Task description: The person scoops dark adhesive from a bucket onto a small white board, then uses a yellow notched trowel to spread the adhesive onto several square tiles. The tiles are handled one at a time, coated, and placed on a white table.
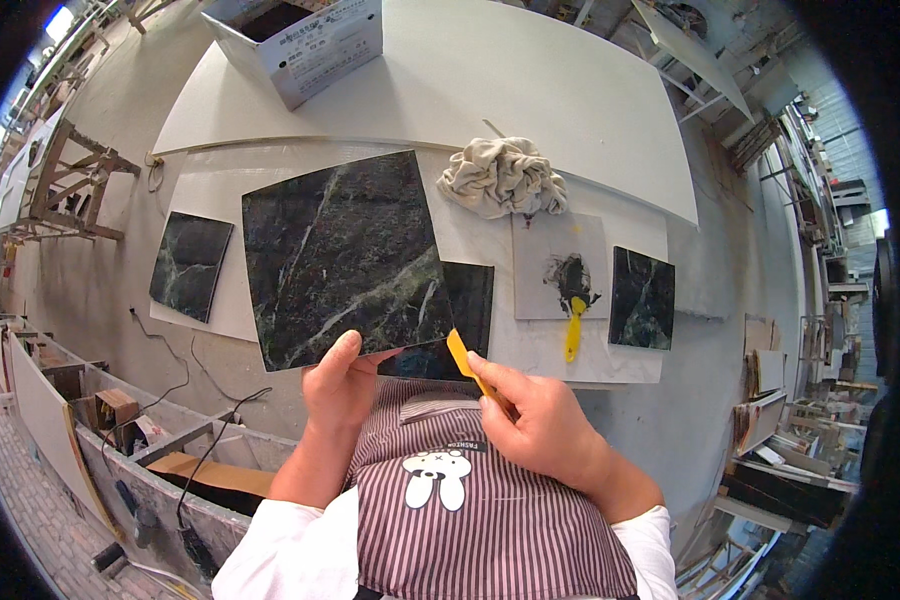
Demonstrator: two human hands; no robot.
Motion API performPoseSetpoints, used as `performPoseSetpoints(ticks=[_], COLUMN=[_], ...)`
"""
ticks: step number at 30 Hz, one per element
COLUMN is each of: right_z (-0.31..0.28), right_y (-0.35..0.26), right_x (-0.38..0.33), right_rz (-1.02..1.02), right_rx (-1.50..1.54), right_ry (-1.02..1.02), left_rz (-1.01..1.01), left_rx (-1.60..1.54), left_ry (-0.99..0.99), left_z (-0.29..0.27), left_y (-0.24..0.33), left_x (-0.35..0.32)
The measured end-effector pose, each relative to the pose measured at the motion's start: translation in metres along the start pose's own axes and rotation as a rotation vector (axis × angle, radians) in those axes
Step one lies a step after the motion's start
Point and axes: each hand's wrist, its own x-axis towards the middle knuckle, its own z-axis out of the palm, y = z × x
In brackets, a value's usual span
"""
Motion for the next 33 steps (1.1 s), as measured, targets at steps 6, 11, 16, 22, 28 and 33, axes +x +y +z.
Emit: performPoseSetpoints(ticks=[6,11,16,22,28,33], right_z=[-0.005,-0.01,-0.015,-0.012,-0.013,-0.016], right_y=[0.012,0.029,0.034,0.064,0.064,0.046], right_x=[-0.018,-0.03,-0.031,-0.033,-0.034,-0.03], right_rz=[0.122,0.339,0.379,0.399,0.409,0.411], right_rx=[0.043,0.17,0.152,0.122,0.416,0.58], right_ry=[-0.077,-0.011,-0.032,0.123,0.18,0.062], left_rz=[-0.024,-0.062,-0.092,-0.142,-0.217,-0.275], left_rx=[-0.124,-0.237,-0.221,-0.194,-0.336,-0.401], left_ry=[-0.007,0.008,0.009,-0.052,-0.08,-0.089], left_z=[-0.003,-0.003,-0.004,-0.008,-0.009,-0.013], left_y=[0.007,0.008,0.003,0.006,0.007,0.004], left_x=[0.006,0.007,0.009,0.007,0.005,0.005])
